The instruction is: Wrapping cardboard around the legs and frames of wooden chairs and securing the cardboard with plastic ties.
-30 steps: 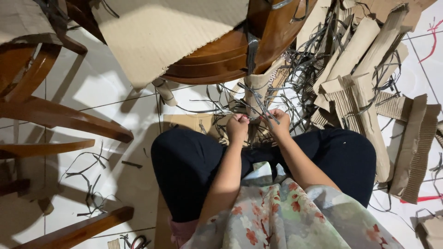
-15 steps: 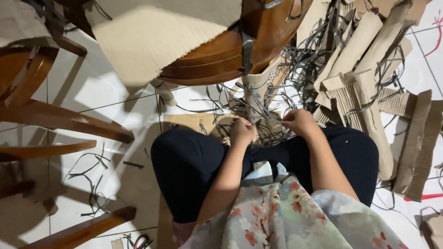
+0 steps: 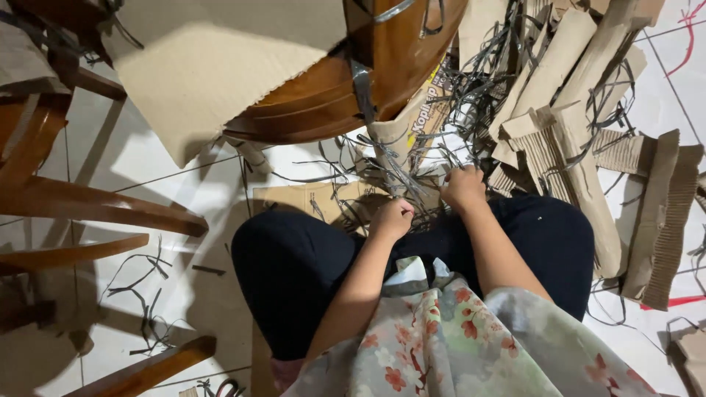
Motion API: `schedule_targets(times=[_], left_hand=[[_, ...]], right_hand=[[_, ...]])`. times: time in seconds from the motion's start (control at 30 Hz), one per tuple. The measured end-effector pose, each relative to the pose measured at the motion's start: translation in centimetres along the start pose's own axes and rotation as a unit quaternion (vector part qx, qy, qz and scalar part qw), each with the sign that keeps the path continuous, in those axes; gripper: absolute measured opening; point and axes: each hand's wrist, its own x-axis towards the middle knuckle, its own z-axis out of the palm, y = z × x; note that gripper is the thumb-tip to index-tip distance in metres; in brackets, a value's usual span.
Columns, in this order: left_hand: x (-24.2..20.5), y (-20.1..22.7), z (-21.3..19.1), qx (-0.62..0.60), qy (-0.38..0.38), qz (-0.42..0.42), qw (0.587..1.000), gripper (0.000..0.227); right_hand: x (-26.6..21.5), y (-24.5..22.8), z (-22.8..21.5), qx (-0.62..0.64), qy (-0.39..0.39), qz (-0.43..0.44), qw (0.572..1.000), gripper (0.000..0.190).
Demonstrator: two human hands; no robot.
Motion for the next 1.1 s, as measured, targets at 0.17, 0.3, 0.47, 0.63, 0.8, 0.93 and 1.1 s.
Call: schedule_targets(times=[0.17,0.3,0.47,0.63,0.8,0.93,1.1], left_hand=[[-0.9,0.6,-0.4,0.002,0.005,0.014,1.0,0.026],[-0.5,0.3,0.1,0.003,0.012,0.021,1.0,0.027],[-1.2,0.3,0.2,-0.012,0.026,0.033,0.999,0.026],[-1.3,-0.3,0.7,-0.025,0.044,0.048,0.998,0.025],[1.7,-2.9,3.2,-0.046,0.096,0.075,0.991,0.024],[0.9,-2.6,3.0,-0.066,0.128,0.097,0.985,0.025],[-1.6,-0.9,1.4,-0.125,0.187,0.144,0.964,0.027]], right_hand=[[2.9,1.1,2.9,0.024,-0.043,0.073,0.996,0.053],[3.0,0.3,3.8,0.002,-0.066,0.056,0.996,0.063],[0.7,-0.1,3.8,0.1,0.011,0.025,0.995,0.04],[-3.1,-2.3,1.3,0.232,0.104,-0.003,0.967,0.023],[-7.8,-5.0,-1.1,0.403,0.181,-0.083,0.893,0.029],[-9.7,-6.0,-1.8,0.429,0.214,-0.102,0.872,0.026],[-10.8,-6.6,-2.5,0.44,0.242,-0.103,0.859,0.023]])
